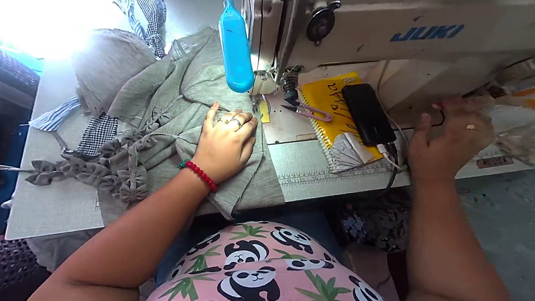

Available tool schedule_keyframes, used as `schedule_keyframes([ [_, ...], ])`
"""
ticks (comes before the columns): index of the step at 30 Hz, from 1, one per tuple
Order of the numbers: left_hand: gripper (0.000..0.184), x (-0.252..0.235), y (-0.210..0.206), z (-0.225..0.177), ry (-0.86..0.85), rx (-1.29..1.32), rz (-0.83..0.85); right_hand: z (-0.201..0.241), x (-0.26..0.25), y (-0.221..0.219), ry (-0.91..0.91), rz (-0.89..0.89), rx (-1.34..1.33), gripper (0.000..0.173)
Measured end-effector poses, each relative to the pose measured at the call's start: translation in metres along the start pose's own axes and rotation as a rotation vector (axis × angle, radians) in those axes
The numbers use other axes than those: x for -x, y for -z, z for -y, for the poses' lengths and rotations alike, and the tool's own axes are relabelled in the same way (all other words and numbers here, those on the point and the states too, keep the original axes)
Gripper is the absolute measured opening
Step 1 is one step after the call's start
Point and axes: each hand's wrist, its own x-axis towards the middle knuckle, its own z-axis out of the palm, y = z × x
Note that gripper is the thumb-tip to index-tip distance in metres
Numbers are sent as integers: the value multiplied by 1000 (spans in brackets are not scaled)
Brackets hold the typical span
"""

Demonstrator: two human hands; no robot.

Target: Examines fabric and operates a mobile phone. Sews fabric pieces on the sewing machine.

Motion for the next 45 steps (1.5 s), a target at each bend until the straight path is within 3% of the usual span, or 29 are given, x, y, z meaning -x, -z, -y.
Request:
schedule_keyframes([
  [12,47,10,3,-7,-2,12,23,3,-2,2,-40,105,24,51],
  [19,49,8,3,-4,4,18,52,-2,-2,-2,43,6,3,59],
  [24,48,-3,0,-3,62,50,47,-4,2,6,40,-122,-12,52],
  [28,46,0,10,-1,132,159,84,68,21,32,177,-126,-225,44],
  [33,44,55,71,31,230,18,11,198,86,29,672,265,-726,46],
  [36,45,99,100,58,385,-107,57,238,108,12,855,421,-733,45],
  [38,33,118,107,65,432,-163,18,245,114,6,895,394,-714,32],
  [40,26,130,113,69,360,-258,-96,243,116,6,924,342,-707,22],
  [43,26,137,126,93,84,-471,-332,239,116,12,971,323,-723,22],
  [45,30,133,134,120,-42,-529,-325,237,115,16,994,320,-744,22],
])
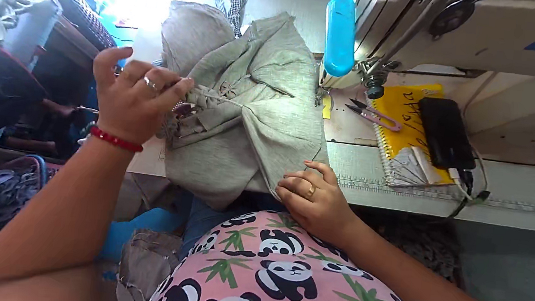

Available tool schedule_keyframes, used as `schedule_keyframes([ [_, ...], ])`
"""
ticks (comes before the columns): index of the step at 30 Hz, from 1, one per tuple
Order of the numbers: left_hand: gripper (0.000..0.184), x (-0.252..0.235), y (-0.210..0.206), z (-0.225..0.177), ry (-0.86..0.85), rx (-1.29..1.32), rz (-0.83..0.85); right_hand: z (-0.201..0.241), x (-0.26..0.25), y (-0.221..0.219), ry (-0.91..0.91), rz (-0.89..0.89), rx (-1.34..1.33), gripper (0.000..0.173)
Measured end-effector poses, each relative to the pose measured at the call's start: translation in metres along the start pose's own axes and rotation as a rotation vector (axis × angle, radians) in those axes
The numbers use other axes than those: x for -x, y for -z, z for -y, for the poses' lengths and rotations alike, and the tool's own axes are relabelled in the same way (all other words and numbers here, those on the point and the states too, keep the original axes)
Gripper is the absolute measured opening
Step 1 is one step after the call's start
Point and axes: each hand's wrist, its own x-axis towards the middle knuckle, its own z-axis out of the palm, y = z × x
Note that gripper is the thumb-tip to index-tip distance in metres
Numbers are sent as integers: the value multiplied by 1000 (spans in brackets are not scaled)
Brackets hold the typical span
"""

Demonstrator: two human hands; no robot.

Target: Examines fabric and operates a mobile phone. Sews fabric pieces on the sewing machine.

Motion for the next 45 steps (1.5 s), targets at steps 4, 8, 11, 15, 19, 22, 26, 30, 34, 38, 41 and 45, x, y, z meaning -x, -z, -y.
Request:
schedule_keyframes([
  [4,26,-18,-2,16,88,246,644,2,-3,15,1,-39,-43,21],
  [8,39,-45,43,-32,108,531,452,1,-22,28,30,-112,-46,18],
  [11,62,-53,40,-112,-47,738,279,-2,-45,30,96,-188,-42,16],
  [15,50,-41,-3,-160,189,975,53,-19,-54,31,47,-261,-124,15],
  [19,31,-39,-4,-152,409,1115,-144,-52,-39,42,-194,-240,-141,19],
  [22,29,-38,0,-143,398,1044,-197,-76,-44,48,-333,-137,-151,21],
  [26,33,-42,1,-138,391,988,-209,-95,-60,43,-379,-80,-196,27],
  [30,33,-48,-2,-136,397,983,-260,-101,-72,38,-388,26,-255,26],
  [34,30,-53,-5,-135,353,963,-314,-111,-73,27,-346,-51,-449,12],
  [38,29,-50,-19,-138,346,912,-392,-126,-69,16,-289,-172,-786,12],
  [41,29,-45,-30,-137,271,697,-429,-128,-68,14,-307,-212,-927,11],
  [45,21,-48,-31,-130,152,556,-452,-127,-66,14,-332,-216,-956,6],
])
